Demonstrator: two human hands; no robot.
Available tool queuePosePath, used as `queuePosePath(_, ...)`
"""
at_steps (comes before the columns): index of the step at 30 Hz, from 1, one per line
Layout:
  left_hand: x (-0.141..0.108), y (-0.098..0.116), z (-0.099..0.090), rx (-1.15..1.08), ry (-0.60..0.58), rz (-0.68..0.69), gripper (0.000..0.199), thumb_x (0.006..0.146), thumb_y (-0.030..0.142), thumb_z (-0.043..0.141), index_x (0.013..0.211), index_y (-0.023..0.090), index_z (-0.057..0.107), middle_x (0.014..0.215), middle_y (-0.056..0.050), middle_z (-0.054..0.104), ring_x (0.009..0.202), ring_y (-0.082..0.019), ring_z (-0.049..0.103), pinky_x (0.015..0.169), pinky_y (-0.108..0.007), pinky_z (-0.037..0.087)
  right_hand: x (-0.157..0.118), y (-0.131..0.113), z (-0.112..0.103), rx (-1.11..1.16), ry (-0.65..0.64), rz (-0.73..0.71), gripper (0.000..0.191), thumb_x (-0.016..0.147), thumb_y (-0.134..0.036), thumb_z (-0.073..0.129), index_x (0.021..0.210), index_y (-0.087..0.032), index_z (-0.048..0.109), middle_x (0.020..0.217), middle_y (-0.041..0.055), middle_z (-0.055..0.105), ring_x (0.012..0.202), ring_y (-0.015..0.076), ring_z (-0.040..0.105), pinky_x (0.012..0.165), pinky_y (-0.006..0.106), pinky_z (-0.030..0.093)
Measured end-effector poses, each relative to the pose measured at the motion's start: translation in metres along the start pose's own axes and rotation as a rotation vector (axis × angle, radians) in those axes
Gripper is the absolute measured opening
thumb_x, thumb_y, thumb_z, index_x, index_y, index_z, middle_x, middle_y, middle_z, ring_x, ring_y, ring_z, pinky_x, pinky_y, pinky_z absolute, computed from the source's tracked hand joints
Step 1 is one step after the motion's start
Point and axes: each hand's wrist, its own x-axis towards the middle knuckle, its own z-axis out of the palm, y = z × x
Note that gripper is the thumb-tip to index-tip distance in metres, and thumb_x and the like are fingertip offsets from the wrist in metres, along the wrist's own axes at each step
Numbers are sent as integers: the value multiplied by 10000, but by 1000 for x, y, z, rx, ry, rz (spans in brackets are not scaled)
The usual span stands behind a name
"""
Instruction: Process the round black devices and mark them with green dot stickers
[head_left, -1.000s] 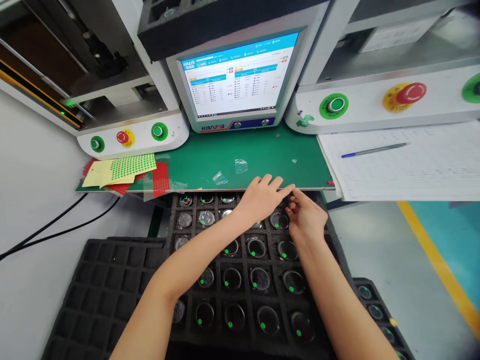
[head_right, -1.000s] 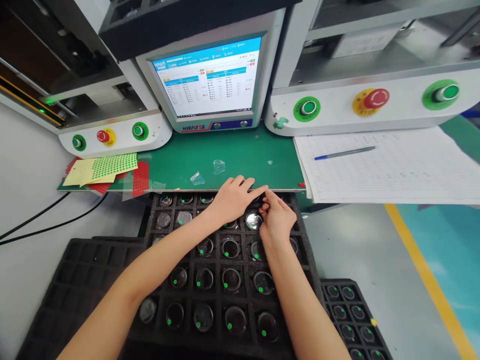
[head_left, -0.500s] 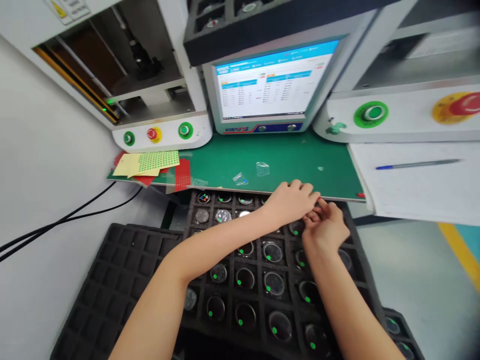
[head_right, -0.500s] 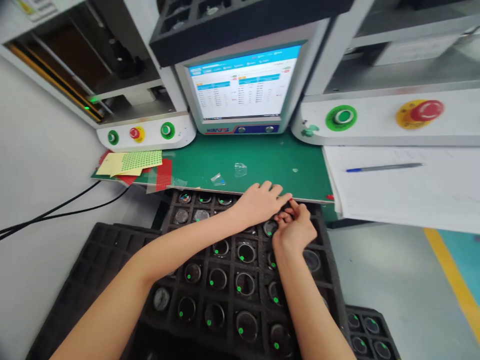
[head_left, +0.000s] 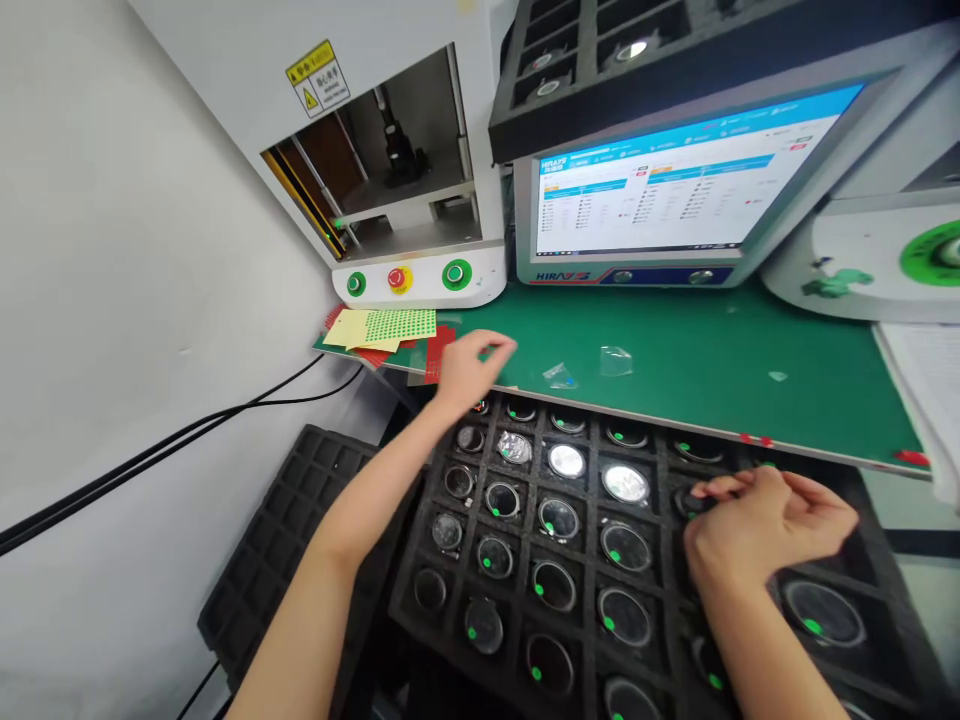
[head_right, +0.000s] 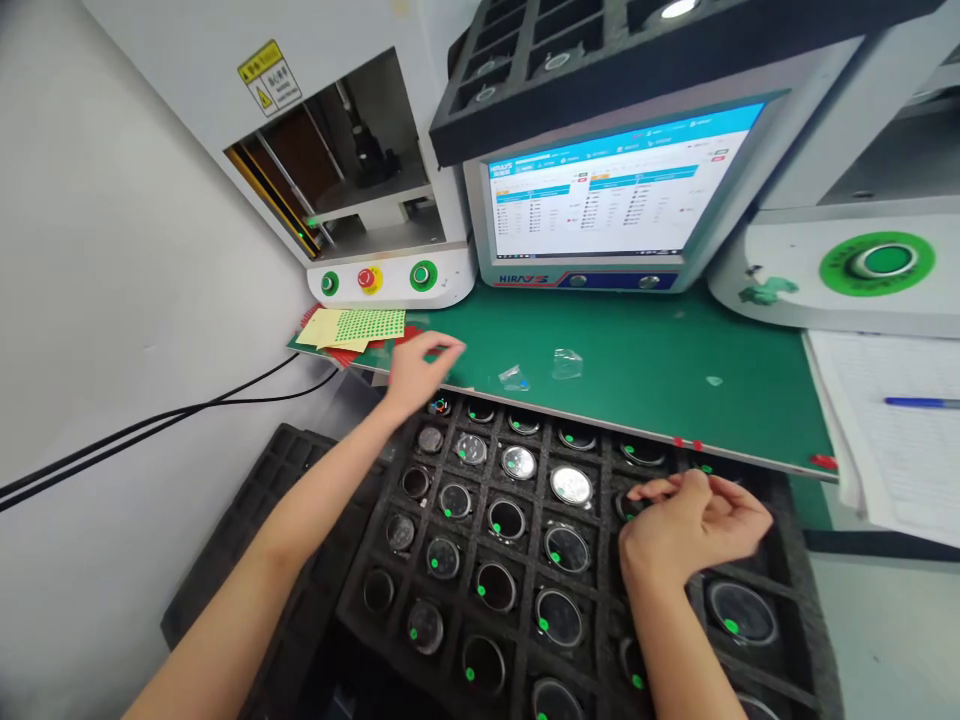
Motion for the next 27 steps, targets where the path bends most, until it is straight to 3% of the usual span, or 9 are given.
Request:
queuePosePath(4,9,-84,-46,298,37,-155,281,922,105,508,1155,45,653,1209,-133,626,1195,-242,532,1069,-351,384,4,11,-4,12,-57,-43,391,559,-74,464,904,-187,318,458,-125,444,341,130,395,299,208,354)
queuePosePath(8,23,-124,-64,510,-145,-189,614,810,90,598,1407,14,480,1394,-208,488,1331,-354,410,1137,-466,278,1,12,-4,14,-108,-73,442,526,-208,557,909,-186,340,473,-116,450,351,130,406,299,217,352)
queuePosePath(10,28,-132,-62,566,-231,-217,648,835,113,573,1458,26,416,1401,-222,477,1316,-375,430,1108,-528,292,-3,8,-4,5,-122,-74,441,531,-243,583,902,-190,352,493,-103,464,357,122,407,306,220,348)
queuePosePath(13,32,-137,-57,602,-296,-227,523,942,155,459,1453,56,414,1392,-198,498,1253,-313,507,1059,-494,368,-11,-1,-2,-19,-143,-59,393,579,-228,620,884,-201,375,534,-74,494,379,110,415,333,231,353)
queuePosePath(16,32,-140,-55,616,-302,-196,429,1018,202,335,1407,67,457,1358,-177,532,1213,-244,542,1018,-413,416,-16,-6,-1,-44,-157,-55,352,631,-239,637,872,-213,382,558,-65,498,398,110,417,348,247,348)
queuePosePath(19,29,-144,-60,642,-273,-153,396,1000,125,285,1279,19,545,1262,-199,590,1185,-248,561,1075,-429,356,-15,-5,-1,-66,-153,-86,325,633,-270,601,858,-216,373,554,-73,486,393,118,402,338,254,322)
queuePosePath(24,26,-146,-80,657,-106,-32,437,1004,107,223,1288,43,548,1370,-152,546,1384,-190,415,1229,-394,67,-13,0,-2,-110,-177,-141,321,637,-282,579,855,-216,353,537,-80,461,393,133,396,365,263,324)
queuePosePath(26,22,-139,-91,653,73,-3,461,1034,175,180,1234,91,587,1334,-118,582,1395,-191,407,1233,-448,33,-16,0,-4,-145,-186,-195,309,658,-297,574,857,-215,352,564,-73,460,422,138,428,414,275,360)
queuePosePath(27,17,-131,-96,635,238,50,453,1037,201,191,1169,114,616,1279,-107,620,1374,-201,437,1229,-482,41,-19,-1,-5,-172,-187,-234,308,661,-309,583,858,-209,367,605,-60,475,453,137,458,453,282,380)
